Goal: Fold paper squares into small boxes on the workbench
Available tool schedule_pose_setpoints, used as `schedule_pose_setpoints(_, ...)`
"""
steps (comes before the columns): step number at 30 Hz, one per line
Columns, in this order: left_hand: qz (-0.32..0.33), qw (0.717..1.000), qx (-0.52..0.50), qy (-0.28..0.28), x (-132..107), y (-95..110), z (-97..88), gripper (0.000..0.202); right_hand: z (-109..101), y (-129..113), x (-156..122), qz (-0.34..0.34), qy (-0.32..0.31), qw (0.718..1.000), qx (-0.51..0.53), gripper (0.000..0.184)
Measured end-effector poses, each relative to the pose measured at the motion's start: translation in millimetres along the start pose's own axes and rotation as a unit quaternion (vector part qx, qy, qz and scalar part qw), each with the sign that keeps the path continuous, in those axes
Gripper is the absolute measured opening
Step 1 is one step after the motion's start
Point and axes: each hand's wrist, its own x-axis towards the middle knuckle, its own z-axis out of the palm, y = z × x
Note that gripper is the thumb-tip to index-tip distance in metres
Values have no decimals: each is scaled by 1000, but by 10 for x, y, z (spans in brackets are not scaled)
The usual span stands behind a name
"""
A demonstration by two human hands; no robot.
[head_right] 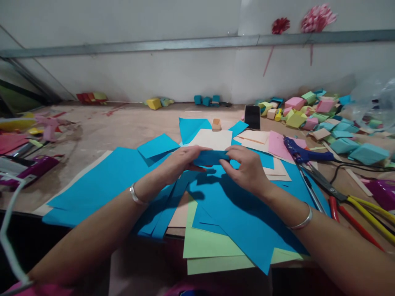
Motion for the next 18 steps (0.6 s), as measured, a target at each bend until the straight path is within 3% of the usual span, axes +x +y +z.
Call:
schedule_pose_setpoints(4,53,988,112,96,28,-76,-6,56,-6,23,9,-11,2,1000,-10,16)
schedule_pose_setpoints(6,100,985,97,105,34,-88,-8,55,-5,52,12,-11,14,1000,-8,14)
schedule_pose_setpoints(10,157,977,99,105,31,-51,-7,27,-21,98,20,-32,49,998,0,5)
schedule_pose_setpoints(15,118,983,107,92,57,-71,-11,15,-53,102,22,-40,49,998,13,3)
schedule_pose_setpoints(18,105,980,122,115,66,-99,-19,18,-39,115,19,-34,59,998,15,5)
